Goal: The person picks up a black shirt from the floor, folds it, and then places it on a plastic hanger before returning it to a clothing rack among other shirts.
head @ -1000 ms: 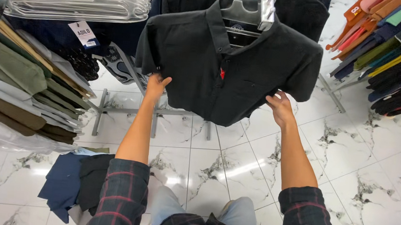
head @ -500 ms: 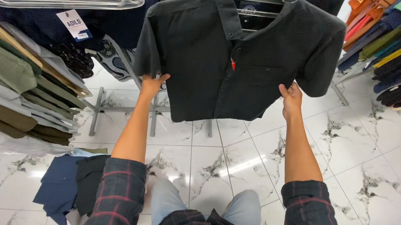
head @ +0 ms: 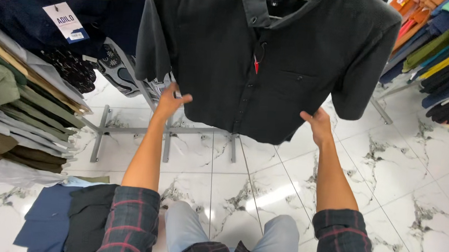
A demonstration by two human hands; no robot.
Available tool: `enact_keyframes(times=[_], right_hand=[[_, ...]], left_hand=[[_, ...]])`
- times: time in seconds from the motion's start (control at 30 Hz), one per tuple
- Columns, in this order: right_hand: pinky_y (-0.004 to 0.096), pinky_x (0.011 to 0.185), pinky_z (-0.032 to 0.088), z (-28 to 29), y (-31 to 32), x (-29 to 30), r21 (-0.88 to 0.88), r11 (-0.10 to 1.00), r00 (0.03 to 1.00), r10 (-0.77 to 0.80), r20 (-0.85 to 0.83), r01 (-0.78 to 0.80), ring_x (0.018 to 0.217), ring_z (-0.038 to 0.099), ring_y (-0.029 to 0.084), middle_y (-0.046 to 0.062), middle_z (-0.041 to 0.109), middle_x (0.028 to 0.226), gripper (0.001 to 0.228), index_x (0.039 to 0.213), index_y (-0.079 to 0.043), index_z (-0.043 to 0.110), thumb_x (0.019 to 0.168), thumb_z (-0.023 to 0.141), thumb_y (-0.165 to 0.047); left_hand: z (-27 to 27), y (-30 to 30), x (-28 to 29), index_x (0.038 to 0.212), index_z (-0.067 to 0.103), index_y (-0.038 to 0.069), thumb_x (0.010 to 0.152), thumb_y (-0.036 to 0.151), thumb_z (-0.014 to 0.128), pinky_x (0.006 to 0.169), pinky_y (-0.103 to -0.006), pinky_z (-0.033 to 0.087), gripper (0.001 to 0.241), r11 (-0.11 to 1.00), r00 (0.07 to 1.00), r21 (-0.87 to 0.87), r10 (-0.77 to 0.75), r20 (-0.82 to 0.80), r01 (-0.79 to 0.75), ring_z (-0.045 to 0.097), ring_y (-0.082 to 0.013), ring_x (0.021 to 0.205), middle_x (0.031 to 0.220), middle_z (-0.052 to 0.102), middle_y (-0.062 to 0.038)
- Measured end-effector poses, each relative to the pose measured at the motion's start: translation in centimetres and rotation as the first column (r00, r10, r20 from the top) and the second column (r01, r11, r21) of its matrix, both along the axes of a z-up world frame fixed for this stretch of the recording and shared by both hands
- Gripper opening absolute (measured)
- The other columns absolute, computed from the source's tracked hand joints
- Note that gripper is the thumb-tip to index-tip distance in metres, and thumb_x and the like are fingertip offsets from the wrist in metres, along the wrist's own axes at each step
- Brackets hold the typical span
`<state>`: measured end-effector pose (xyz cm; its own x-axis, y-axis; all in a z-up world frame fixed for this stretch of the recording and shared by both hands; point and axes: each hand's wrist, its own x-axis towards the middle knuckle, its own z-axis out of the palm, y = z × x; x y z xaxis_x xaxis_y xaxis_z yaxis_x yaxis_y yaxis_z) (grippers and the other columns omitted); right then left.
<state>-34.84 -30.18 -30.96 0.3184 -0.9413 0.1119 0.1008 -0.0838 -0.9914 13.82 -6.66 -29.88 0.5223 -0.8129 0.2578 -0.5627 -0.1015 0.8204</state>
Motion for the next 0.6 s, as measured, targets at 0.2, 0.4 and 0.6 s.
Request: enact_keyframes(times=[0.2, 0.4, 0.6], right_hand=[[0.035, 0.103, 0.052, -2.3, -0.2, -0.8, 0.054, 0.998, 0.988, -0.007, -0.156, 0.015, 0.104, 0.068, 0.013, 0.001, 0.072, 0.108, 0.047, 0.127, -0.013, 0.069, 0.083, 0.087, -0.008], [0.032, 0.097, 0.052, -5.8, -1.1, -1.6, 0.019, 0.998, 0.976, -0.051, -0.214, 0.057, 0.098, 0.063, 0.01, -0.002, 0.071, 0.101, 0.044, 0.125, -0.014, 0.071, 0.085, 0.087, -0.01], [0.036, 0.103, 0.051, -9.3, -1.8, -1.9, 0.016, 1.0, 0.976, -0.022, -0.216, 0.026, 0.101, 0.064, 0.009, -0.002, 0.073, 0.103, 0.042, 0.12, -0.014, 0.073, 0.082, 0.088, -0.006]], left_hand=[[-0.5, 0.4, -1.4, 0.132, 0.064, 0.001, 0.093, 0.03, 0.082, 0.108, -0.0523, 0.046, 0.052, 0.998, 0.999, 0.065, -0.013, -0.047, 0.016, 0.062, -0.0375, 0.125, 0.122, 0.072, -0.018], [-2.7, -0.2, -1.1, 0.129, 0.064, -0.001, 0.092, 0.034, 0.083, 0.107, -0.0518, 0.046, 0.055, 0.998, 0.995, 0.06, 0.042, -0.094, -0.037, 0.059, -0.039, 0.127, 0.122, 0.069, -0.022], [-8.5, -1.5, 0.2, 0.123, 0.071, 0.0, 0.087, 0.03, 0.088, 0.104, -0.0478, 0.048, 0.05, 0.996, 0.993, 0.084, 0.015, -0.118, -0.005, 0.063, -0.0358, 0.122, 0.117, 0.072, -0.02]])
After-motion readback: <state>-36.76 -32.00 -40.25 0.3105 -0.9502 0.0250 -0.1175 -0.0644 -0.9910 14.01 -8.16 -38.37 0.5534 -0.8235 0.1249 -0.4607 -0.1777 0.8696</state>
